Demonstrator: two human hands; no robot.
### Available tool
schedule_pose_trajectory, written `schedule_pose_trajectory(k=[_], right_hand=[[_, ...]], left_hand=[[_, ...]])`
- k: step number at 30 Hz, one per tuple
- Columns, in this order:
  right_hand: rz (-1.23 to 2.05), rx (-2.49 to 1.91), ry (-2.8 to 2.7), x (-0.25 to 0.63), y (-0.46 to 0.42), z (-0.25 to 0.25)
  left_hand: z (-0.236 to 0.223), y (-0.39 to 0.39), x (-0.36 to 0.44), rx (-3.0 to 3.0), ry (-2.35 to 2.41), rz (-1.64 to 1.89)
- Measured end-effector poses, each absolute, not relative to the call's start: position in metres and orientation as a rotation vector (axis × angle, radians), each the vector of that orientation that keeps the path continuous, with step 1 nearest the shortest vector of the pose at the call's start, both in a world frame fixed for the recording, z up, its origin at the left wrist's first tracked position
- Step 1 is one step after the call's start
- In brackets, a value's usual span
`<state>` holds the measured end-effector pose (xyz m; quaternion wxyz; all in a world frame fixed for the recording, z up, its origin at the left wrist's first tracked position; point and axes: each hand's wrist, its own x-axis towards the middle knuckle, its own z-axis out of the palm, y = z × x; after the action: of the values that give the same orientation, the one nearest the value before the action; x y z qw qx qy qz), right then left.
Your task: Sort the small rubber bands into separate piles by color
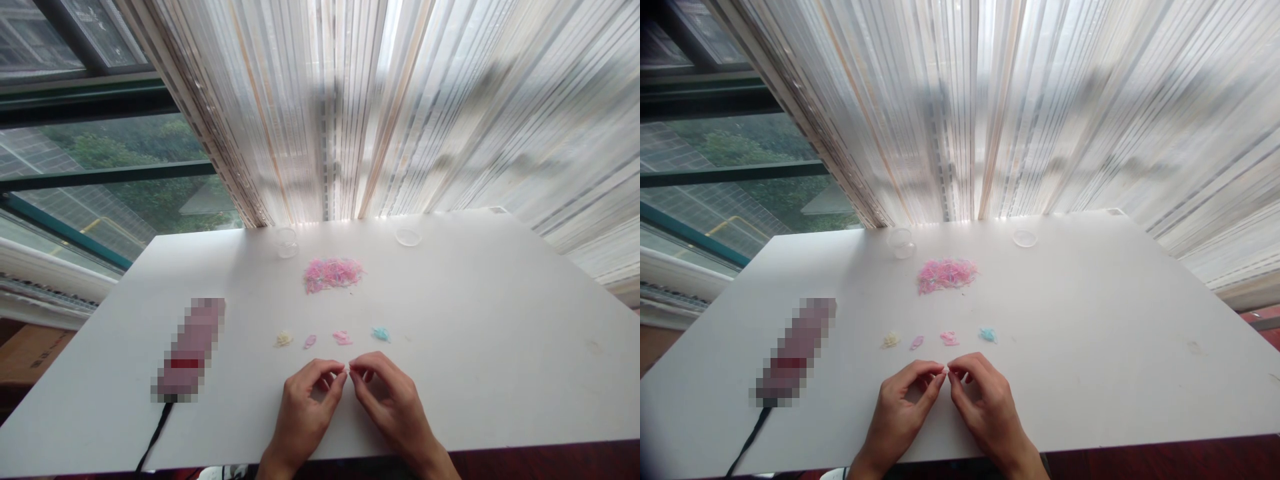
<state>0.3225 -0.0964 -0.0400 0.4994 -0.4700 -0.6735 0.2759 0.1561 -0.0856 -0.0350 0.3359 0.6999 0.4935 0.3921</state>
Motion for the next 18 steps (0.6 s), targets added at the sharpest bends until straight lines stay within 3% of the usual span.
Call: schedule_pose_trajectory(k=[18], right_hand=[[0.682, -1.172, -1.637, 0.3234, -0.0967, -0.0411]], left_hand=[[-0.0358, -0.0866, 0.1555, 1.826, 1.271, 1.034]])
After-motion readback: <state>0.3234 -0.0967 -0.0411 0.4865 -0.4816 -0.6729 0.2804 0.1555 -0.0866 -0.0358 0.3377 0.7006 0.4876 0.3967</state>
